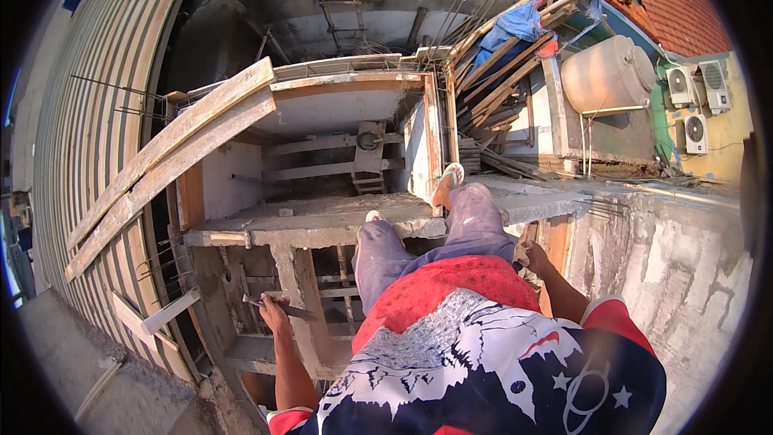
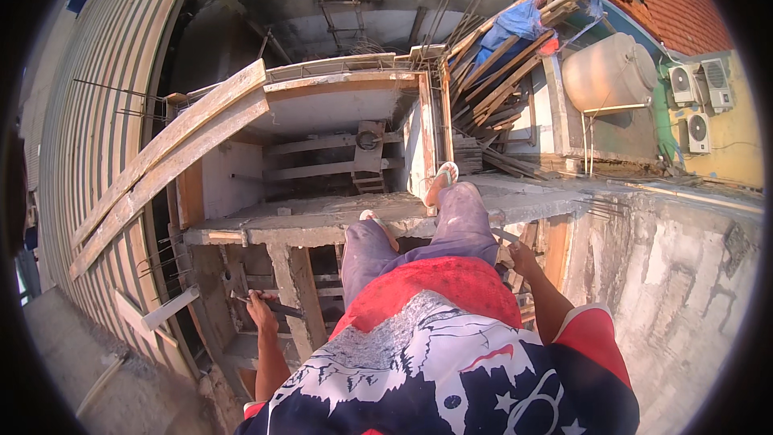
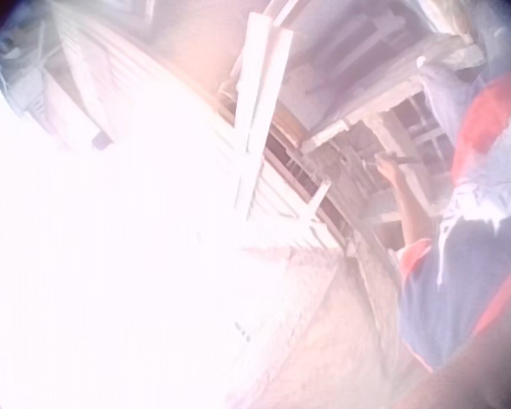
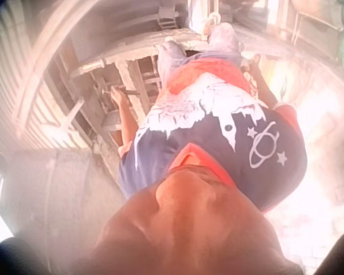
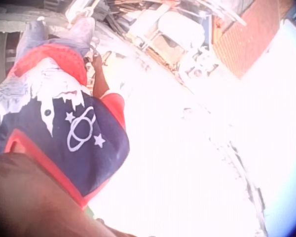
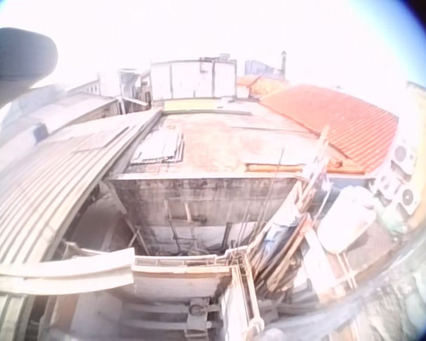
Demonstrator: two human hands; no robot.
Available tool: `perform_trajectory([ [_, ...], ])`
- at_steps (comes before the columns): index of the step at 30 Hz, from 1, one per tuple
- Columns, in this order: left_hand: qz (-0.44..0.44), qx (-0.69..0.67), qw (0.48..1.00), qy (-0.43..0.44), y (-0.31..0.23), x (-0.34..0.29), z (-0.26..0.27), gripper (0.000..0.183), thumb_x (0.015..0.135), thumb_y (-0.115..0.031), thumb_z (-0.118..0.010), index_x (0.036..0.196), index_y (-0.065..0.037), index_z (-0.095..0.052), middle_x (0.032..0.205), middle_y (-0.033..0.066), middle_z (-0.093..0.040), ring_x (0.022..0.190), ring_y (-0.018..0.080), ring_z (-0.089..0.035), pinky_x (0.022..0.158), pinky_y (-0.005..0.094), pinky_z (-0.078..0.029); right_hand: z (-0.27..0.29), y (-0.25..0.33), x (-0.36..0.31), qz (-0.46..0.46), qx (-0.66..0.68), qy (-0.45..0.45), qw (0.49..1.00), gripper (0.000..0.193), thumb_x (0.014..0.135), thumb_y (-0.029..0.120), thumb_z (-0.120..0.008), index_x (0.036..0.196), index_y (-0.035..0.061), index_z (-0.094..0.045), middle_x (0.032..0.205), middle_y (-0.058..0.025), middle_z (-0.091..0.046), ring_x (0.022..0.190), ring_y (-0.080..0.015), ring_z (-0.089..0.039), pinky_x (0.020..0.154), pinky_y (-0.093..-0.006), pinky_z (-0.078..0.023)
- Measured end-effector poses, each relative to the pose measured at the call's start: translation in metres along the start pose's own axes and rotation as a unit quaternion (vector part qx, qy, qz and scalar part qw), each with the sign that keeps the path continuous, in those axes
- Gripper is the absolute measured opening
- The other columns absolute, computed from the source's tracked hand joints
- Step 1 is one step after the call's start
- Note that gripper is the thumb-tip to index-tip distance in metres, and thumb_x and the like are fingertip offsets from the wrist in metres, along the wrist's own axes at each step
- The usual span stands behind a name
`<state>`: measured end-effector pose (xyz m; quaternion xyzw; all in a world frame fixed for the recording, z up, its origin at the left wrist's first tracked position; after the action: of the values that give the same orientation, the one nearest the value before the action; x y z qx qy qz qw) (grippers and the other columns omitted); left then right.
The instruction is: The person assembles a wooden frame structure on a construction site. They position wooden planks and metal rods, secure them with a hammer, and adjust the alignment of the components.
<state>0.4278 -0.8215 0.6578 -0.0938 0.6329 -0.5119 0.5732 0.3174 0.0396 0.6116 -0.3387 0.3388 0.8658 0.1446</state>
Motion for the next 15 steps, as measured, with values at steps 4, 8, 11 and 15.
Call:
perform_trajectory([
  [4, -0.017, 0.078, 0.997, 0.012, -0.012, -0.013, 0.005, 0.034, 0.110, -0.032, -0.049, 0.092, -0.004, -0.052, 0.070, 0.0080, -0.059, 0.064, 0.0215, -0.062, 0.067, 0.0384, -0.056, -0.006, 0.059, -0.006, 0.025, 0.084, 0.040, 0.995, 0.048, 0.085, -0.004, -0.075, 0.129, 0.0032, -0.057, 0.122, -0.0107, -0.068, 0.109, -0.0193, -0.066, 0.093, -0.0363, -0.054],
  [8, -0.023, 0.083, 0.996, 0.018, -0.002, -0.021, -0.005, 0.033, 0.110, -0.032, -0.049, 0.093, -0.004, -0.054, 0.068, 0.0078, -0.059, 0.064, 0.0218, -0.062, 0.068, 0.0390, -0.055, 0.009, 0.128, -0.014, -0.036, 0.172, 0.093, 0.980, 0.050, 0.088, 0.004, -0.076, 0.135, 0.0048, -0.059, 0.124, -0.0093, -0.069, 0.112, -0.0210, -0.066, 0.100, -0.0382, -0.053],
  [11, 0.000, 0.090, 0.996, 0.008, 0.011, -0.046, -0.029, 0.033, 0.111, -0.031, -0.048, 0.093, -0.003, -0.054, 0.067, 0.0076, -0.059, 0.064, 0.0220, -0.063, 0.068, 0.0397, -0.054, 0.027, 0.141, -0.018, -0.135, 0.202, 0.170, 0.955, 0.042, 0.094, 0.013, -0.070, 0.134, 0.0040, -0.060, 0.125, -0.0093, -0.070, 0.110, -0.0209, -0.068, 0.096, -0.0356, -0.054],
  [15, 0.023, 0.148, 0.988, 0.042, 0.027, -0.086, -0.048, 0.031, 0.111, -0.029, -0.045, 0.096, -0.003, -0.055, 0.070, 0.0088, -0.063, 0.066, 0.0242, -0.066, 0.069, 0.0394, -0.056, 0.060, 0.200, -0.032, -0.155, 0.045, 0.292, 0.943, 0.031, 0.102, 0.026, -0.057, 0.122, 0.0040, -0.067, 0.112, -0.0084, -0.072, 0.093, -0.0196, -0.068, 0.080, -0.0329, -0.056],
])
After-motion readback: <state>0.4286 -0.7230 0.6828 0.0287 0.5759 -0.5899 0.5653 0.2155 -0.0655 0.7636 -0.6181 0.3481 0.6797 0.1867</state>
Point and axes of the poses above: each hand's wrist, its own x-axis towards the middle knuckle, its own z-axis out of the back of the hand, y = z × x, the point moved 8 cm from there along x, towards the middle knuckle
